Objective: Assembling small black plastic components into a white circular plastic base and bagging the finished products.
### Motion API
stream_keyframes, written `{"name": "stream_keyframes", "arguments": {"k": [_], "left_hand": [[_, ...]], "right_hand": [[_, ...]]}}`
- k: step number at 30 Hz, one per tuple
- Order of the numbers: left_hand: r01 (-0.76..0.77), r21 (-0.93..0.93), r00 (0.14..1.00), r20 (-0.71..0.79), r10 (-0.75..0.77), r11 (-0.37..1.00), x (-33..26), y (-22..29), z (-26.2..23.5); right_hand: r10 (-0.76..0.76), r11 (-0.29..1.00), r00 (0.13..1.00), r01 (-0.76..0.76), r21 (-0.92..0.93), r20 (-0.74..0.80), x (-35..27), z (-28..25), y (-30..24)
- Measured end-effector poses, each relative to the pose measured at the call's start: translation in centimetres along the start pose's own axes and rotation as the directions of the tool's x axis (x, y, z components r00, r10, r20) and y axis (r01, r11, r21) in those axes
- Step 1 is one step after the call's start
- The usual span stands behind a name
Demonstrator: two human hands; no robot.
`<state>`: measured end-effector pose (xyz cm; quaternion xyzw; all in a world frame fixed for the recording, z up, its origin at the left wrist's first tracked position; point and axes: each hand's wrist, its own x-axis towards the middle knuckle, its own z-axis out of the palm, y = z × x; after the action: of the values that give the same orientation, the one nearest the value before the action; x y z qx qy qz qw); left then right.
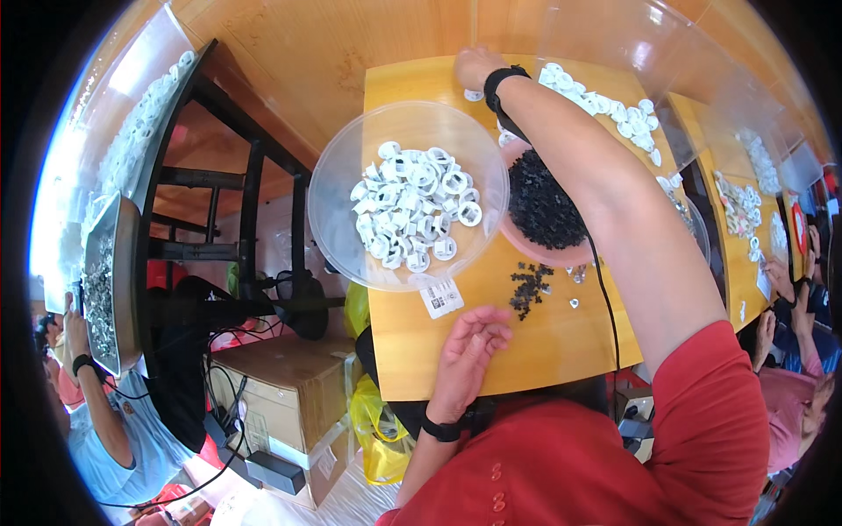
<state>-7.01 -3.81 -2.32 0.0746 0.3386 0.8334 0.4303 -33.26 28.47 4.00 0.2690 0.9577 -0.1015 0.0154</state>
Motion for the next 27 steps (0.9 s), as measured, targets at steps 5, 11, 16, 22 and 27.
{"name": "stream_keyframes", "arguments": {"k": [5, 11, 16, 22, 27], "left_hand": [[0.01, -0.001, 1.0, 0.013, -0.01, 1.0, 0.4, 0.0, 0.1], [0.01, 0.015, 1.0, 0.01, -0.01, 1.0, 0.6, 0.3, 0.3], [-0.018, 0.016, 1.0, 0.024, 0.018, 1.0, 0.1, 0.3, 0.2], [-0.009, 0.026, 0.999, 0.051, 0.008, 1.0, -0.1, -0.1, 0.3], [-0.014, 0.104, 0.998, 0.058, 0.008, 0.994, -0.5, 0.3, 0.9]], "right_hand": [[-0.116, 0.989, 0.991, 0.109, -0.101, -0.073, 3.7, 2.6, 2.1], [-0.047, 0.996, 0.964, 0.065, 0.059, -0.262, 3.3, 2.3, 1.6], [0.033, 0.968, 0.918, 0.069, 0.241, -0.395, 1.1, -0.9, -0.1], [-0.225, 0.687, 0.912, 0.398, 0.608, -0.343, -11.2, -8.1, 1.4], [-0.371, 0.497, 0.922, 0.296, 0.816, -0.109, -24.9, -11.1, 1.4]]}}
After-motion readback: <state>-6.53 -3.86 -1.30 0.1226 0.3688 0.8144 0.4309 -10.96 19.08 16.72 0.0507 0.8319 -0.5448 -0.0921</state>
